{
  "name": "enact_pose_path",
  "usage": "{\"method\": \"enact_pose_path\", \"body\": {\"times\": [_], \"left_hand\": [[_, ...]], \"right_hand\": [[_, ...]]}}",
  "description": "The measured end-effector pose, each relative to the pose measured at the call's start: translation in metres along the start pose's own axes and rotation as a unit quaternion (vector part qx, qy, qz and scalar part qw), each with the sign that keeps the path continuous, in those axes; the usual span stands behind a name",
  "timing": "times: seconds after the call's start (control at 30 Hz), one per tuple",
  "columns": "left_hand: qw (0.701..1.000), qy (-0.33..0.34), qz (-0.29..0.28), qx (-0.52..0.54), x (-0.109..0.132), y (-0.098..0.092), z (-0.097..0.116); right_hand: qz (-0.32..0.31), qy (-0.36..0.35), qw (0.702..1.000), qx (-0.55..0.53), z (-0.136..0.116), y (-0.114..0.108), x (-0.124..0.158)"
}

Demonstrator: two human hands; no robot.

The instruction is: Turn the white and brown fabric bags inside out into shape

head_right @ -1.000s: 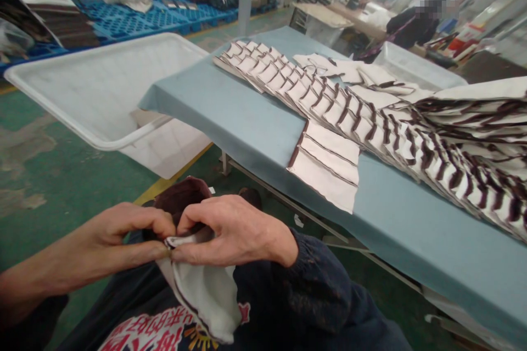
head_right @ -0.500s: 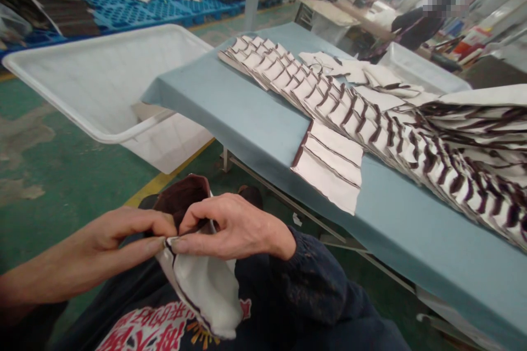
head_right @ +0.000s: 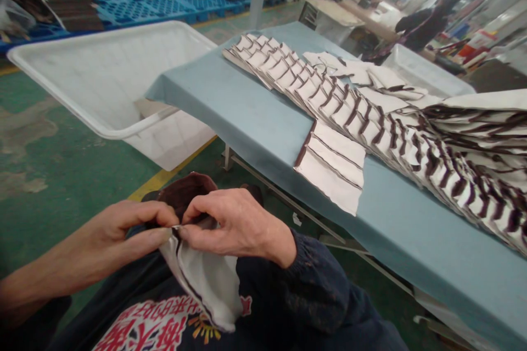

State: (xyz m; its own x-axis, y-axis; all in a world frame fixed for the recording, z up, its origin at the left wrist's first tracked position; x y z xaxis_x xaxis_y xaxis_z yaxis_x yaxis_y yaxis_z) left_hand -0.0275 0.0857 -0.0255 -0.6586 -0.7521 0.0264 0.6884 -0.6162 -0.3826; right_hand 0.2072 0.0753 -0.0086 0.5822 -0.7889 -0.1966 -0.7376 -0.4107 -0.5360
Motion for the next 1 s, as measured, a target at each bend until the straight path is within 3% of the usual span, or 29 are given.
{"method": "enact_pose_path", "body": {"times": [0.13, 0.4, 0.7, 0.87, 1.0], "left_hand": [[0.999, -0.026, 0.025, 0.011, 0.001, 0.006, -0.001], [0.996, 0.061, 0.043, -0.047, 0.01, 0.004, 0.01], [0.97, 0.137, 0.138, -0.146, 0.002, 0.013, 0.011], [0.977, 0.104, 0.13, -0.133, -0.001, 0.014, 0.005], [0.993, 0.03, 0.096, -0.065, -0.002, 0.009, 0.003]], "right_hand": [[0.003, 0.005, 1.0, 0.009, 0.002, 0.001, 0.0], [-0.008, -0.009, 1.0, -0.013, 0.008, 0.002, 0.002], [0.088, -0.092, 0.992, 0.023, 0.011, 0.01, 0.006], [0.086, -0.078, 0.993, 0.032, 0.011, 0.018, 0.011], [0.07, -0.011, 0.997, 0.014, 0.006, 0.018, 0.008]]}}
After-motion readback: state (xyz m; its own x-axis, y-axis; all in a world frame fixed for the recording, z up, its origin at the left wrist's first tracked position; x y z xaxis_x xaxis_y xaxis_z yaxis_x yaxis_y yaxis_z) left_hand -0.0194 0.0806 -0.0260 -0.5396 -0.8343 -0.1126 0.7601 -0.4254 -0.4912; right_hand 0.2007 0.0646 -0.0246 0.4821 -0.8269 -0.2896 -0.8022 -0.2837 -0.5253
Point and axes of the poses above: each hand's wrist, its own x-axis away from the middle knuckle, its own y-axis out of the palm, z = x × y, the point moved 3 cm from there along -x, towards the middle knuckle, and after that the axes turned 1 degree about y, right-handed, at the moved point
